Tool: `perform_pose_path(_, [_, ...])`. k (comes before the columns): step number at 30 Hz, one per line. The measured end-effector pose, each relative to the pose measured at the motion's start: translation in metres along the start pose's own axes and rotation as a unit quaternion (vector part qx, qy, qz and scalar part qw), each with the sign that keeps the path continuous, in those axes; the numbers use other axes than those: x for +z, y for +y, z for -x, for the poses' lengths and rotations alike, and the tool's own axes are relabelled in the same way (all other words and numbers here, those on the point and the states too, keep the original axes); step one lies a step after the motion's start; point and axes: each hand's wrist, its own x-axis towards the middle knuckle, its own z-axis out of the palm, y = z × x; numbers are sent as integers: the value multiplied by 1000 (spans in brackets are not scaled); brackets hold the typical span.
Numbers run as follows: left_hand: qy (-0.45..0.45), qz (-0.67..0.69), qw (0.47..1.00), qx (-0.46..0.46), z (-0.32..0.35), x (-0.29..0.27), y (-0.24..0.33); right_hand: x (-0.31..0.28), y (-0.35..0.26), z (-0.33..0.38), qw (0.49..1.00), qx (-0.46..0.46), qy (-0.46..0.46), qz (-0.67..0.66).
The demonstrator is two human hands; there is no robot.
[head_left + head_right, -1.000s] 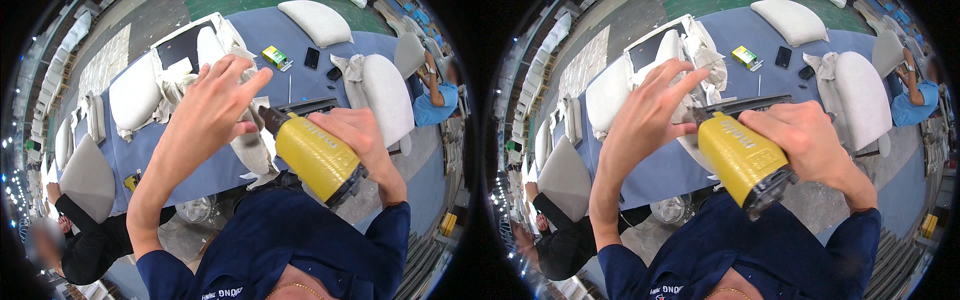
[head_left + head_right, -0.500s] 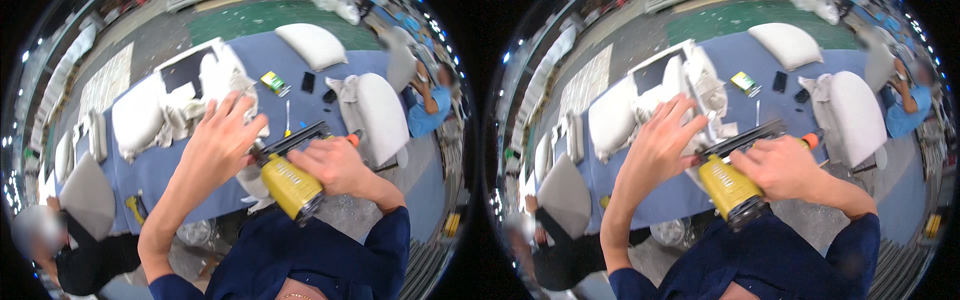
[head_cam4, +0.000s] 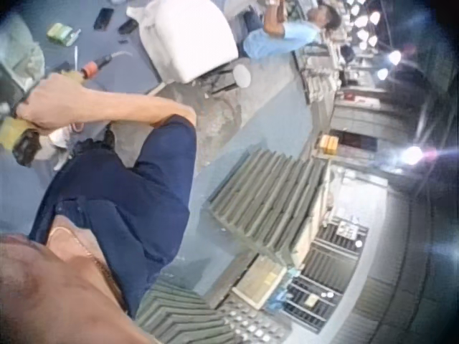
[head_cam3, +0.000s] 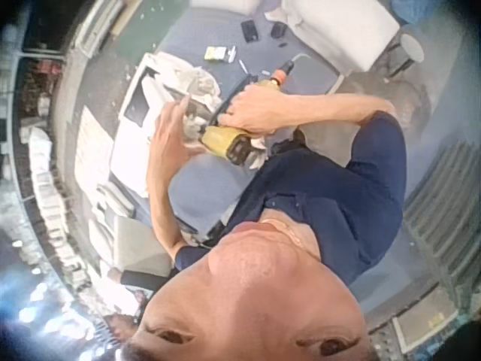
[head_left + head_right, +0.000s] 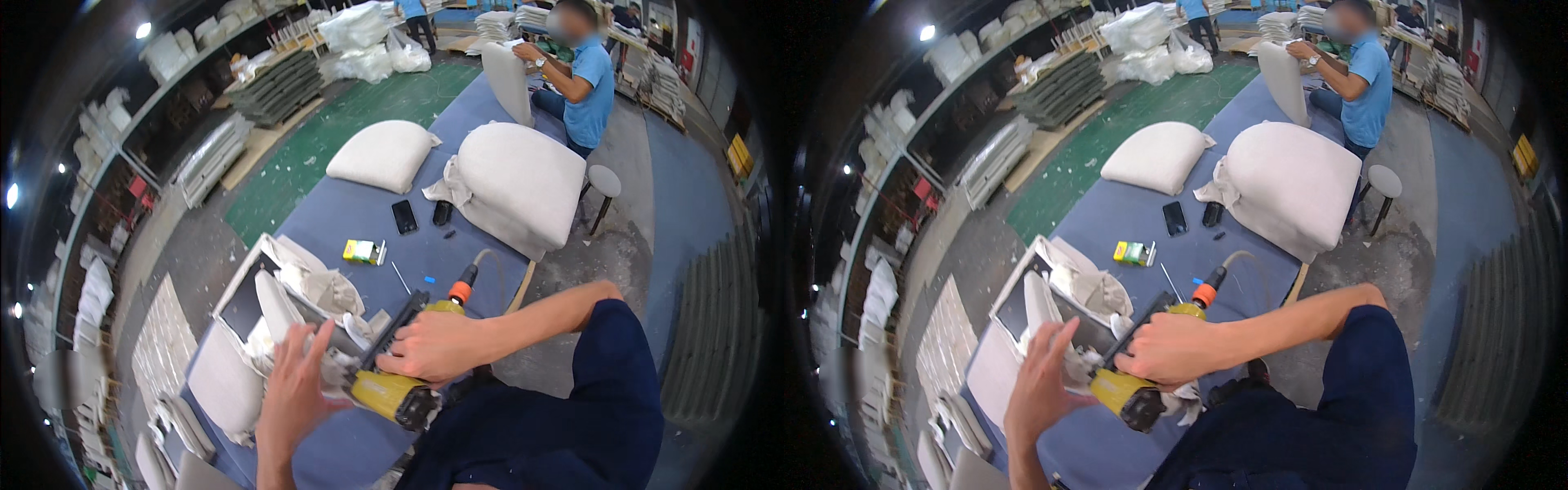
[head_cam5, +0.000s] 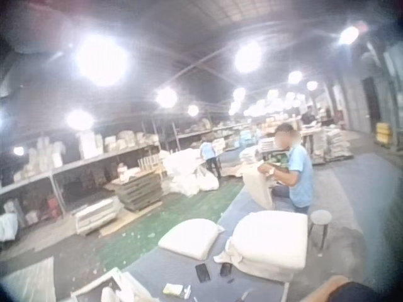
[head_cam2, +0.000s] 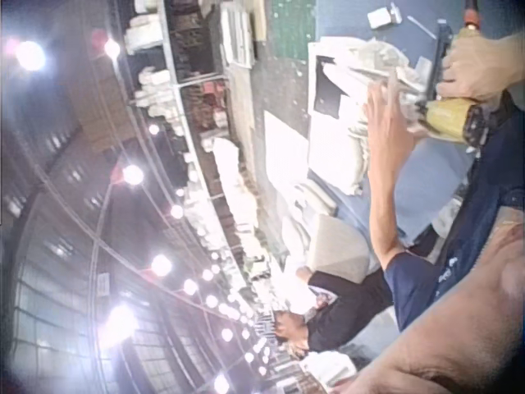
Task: The person covers a cylindrical foam cushion with a light-colored fabric cover. They use a staple gun to secure the fabric to the foam, trim excess material with scissors, and smooth the cover by hand. The person repeats this process on multiple cushions at a workbench.
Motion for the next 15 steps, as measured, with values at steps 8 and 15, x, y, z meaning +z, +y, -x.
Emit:
perform_pose_path(8, [449,48,866,-216,35,90,-3,129,94,64,904,319,97,-269])
perform_pose_path(15, [524,95,825,-190,24,120,18,318,208,119,880,467,26,-85])
